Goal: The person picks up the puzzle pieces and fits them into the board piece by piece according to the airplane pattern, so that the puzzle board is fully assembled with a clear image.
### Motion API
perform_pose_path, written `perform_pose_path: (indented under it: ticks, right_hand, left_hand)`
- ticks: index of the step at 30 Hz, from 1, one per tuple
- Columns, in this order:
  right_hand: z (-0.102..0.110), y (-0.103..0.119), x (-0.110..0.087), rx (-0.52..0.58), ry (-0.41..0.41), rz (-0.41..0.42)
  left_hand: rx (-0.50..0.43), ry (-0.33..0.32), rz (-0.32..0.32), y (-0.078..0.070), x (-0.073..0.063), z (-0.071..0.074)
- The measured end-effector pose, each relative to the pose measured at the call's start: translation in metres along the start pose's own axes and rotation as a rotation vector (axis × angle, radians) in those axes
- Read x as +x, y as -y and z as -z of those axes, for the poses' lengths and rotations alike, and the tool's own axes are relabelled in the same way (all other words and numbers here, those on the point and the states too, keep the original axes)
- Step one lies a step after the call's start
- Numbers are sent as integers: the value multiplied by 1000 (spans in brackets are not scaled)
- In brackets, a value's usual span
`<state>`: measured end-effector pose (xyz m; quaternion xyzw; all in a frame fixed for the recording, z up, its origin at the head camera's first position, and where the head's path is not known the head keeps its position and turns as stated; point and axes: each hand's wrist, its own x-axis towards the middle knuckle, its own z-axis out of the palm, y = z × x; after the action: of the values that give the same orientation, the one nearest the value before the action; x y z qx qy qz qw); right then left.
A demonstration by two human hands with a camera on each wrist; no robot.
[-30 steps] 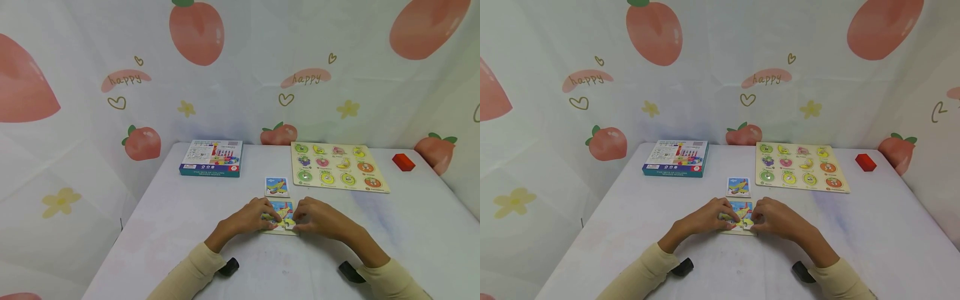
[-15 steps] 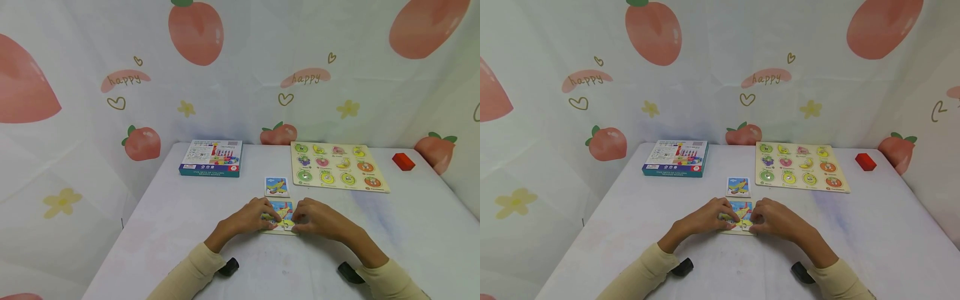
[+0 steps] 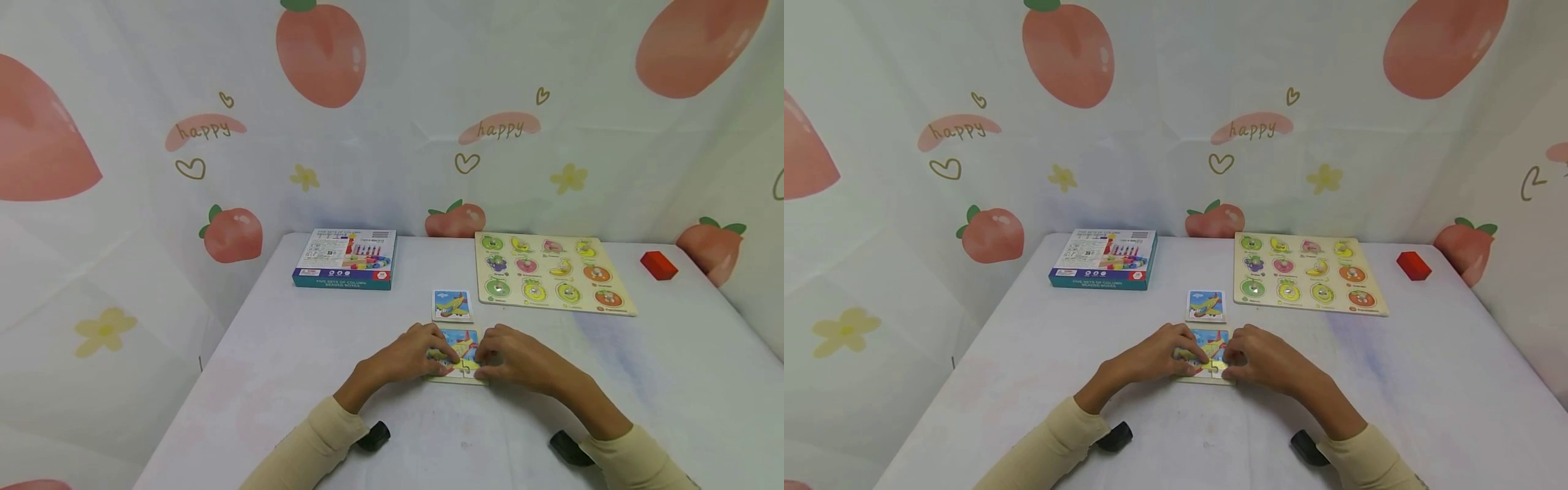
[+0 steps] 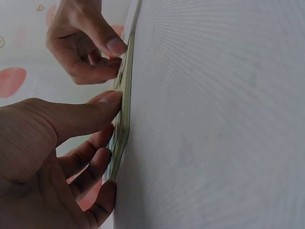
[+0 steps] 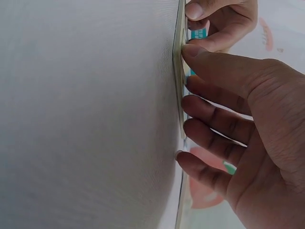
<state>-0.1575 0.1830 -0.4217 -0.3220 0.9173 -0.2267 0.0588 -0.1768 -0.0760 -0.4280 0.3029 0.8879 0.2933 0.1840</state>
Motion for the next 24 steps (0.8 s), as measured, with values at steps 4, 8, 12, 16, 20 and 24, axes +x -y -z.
perform_pose_path:
  ticks: [4,8,12,16,20,24]
  right_hand:
    - [-1,-1,-1,11,5,3]
    - [-1,-2,-1,0,16,15]
    - [-1,-1,-1,-5,18,16]
    - [0,-1,-1,-6,19,10]
    - [0,-1,0,-4,24,-6]
    - [0,0,0,11,19,7]
  left_hand:
    - [2,-1,2,-1,-1,0]
    - [4,-3,4,-2,-1,0]
    - [1,-2,6,-2,-2,0]
    - [-3,-1,9,-1,-1,0]
    - [-5,-1,8,-1,-1,0]
    - [3,-2,5,0,-1,0]
